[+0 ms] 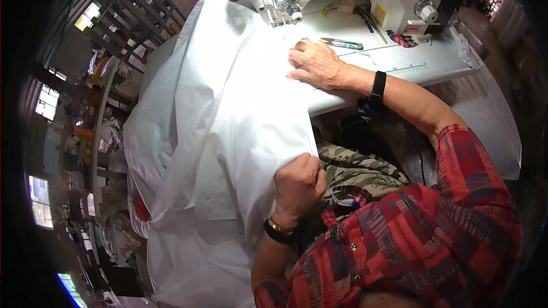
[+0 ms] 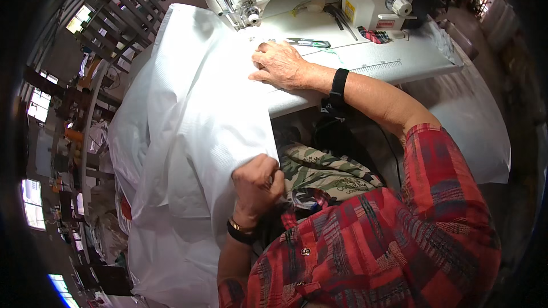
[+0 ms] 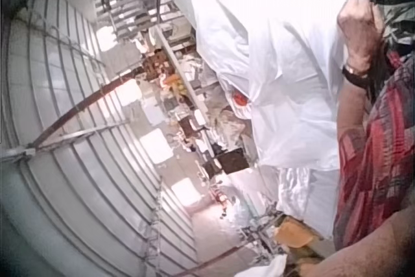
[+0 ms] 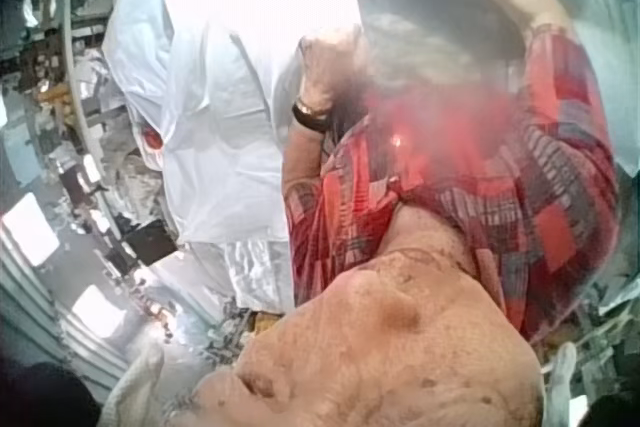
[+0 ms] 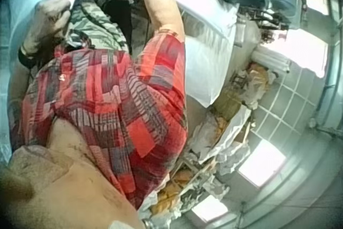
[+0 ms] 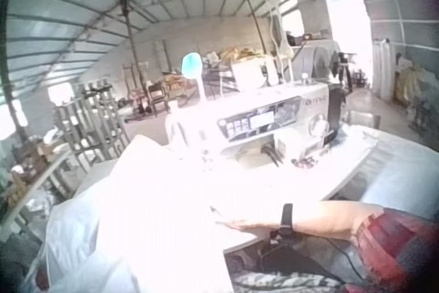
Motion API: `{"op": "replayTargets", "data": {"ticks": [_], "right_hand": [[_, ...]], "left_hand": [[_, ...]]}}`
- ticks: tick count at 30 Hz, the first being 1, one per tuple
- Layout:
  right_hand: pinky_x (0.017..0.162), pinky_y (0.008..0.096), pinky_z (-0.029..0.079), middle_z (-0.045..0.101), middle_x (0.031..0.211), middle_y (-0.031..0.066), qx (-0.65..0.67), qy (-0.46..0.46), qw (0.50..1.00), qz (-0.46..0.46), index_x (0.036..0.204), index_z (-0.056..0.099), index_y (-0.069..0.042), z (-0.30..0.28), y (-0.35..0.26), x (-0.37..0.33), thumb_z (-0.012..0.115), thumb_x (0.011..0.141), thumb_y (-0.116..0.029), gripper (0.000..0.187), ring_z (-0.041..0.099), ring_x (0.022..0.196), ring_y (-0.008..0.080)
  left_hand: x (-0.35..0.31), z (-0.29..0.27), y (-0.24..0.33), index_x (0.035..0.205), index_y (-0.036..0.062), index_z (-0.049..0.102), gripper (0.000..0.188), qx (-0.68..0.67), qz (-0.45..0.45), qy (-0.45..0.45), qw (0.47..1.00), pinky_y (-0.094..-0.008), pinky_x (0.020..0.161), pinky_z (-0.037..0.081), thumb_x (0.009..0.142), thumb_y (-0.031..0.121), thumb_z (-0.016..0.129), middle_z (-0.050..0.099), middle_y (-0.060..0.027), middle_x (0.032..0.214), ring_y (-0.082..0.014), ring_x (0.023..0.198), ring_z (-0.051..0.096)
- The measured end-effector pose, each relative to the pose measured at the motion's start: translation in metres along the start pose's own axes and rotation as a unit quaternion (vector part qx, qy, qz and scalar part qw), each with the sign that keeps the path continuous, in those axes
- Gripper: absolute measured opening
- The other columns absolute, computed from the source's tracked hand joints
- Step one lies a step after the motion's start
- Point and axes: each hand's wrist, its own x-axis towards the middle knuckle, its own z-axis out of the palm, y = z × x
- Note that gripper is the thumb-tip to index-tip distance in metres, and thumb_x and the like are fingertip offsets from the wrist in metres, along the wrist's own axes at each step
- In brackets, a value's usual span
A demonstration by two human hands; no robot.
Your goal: Sewing together large sheets of white plastic material using an industrial sewing machine.
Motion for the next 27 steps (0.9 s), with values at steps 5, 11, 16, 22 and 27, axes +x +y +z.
{"op": "replayTargets", "data": {"ticks": [5, 11, 16, 22, 27], "right_hand": [[0.095, 0.0423, 0.038, 0.060, 0.111, 0.0122, -0.003, -0.011, 1.000, 0.024, 0.102, 0.062, -0.004, -0.001, -0.003, -0.003, 0.063, 0.086, -0.045, 0.044, 0.052, 0.109, 0.0275], [0.097, 0.0431, 0.037, 0.060, 0.120, 0.0154, 0.017, -0.038, 0.998, 0.047, 0.110, 0.063, -0.001, -0.007, -0.005, 0.001, 0.064, 0.086, -0.043, 0.049, 0.051, 0.114, 0.0294], [0.099, 0.0440, 0.036, 0.059, 0.122, 0.0163, 0.025, -0.032, 0.999, 0.036, 0.113, 0.062, 0.000, -0.006, -0.005, 0.000, 0.061, 0.089, -0.039, 0.046, 0.051, 0.115, 0.0299], [0.094, 0.0446, 0.038, 0.061, 0.103, 0.0170, 0.027, 0.064, 0.997, 0.018, 0.103, 0.063, -0.002, 0.009, 0.003, 0.001, 0.052, 0.091, -0.022, 0.026, 0.052, 0.108, 0.0315], [0.095, 0.0446, 0.037, 0.060, 0.108, 0.0152, 0.014, 0.060, 0.998, 0.030, 0.106, 0.063, -0.002, 0.024, 0.016, 0.004, 0.055, 0.085, -0.011, 0.024, 0.053, 0.108, 0.0313]], "left_hand": [[0.041, -0.004, -0.013, 0.063, 0.0042, 0.048, 0.016, 0.028, 0.033, -0.018, 0.999, -0.0408, 0.052, 0.043, 0.072, 0.007, 0.061, 0.053, -0.0121, 0.062, -0.0329, 0.055, 0.056], [0.092, -0.011, -0.037, 0.066, 0.0015, 0.057, 0.013, 0.116, 0.005, -0.065, 0.991, -0.0446, 0.058, 0.050, 0.074, 0.012, 0.059, 0.059, -0.0178, 0.067, -0.0368, 0.060, 0.061], [0.131, -0.006, -0.054, 0.065, 0.0004, 0.064, 0.013, 0.153, 0.005, -0.045, 0.987, -0.0435, 0.060, 0.051, 0.071, 0.009, 0.056, 0.060, -0.0217, 0.062, -0.0371, 0.058, 0.062], [0.180, 0.006, -0.078, 0.075, -0.0019, 0.070, 0.018, 0.118, -0.004, -0.019, 0.993, -0.0424, 0.062, 0.052, 0.070, 0.008, 0.056, 0.060, -0.0247, 0.064, -0.0383, 0.061, 0.063], [0.196, 0.003, -0.079, 0.083, -0.0045, 0.070, 0.021, 0.017, -0.074, -0.052, 0.996, -0.0372, 0.066, 0.052, 0.077, 0.014, 0.061, 0.066, -0.0202, 0.068, -0.0270, 0.062, 0.066]]}}
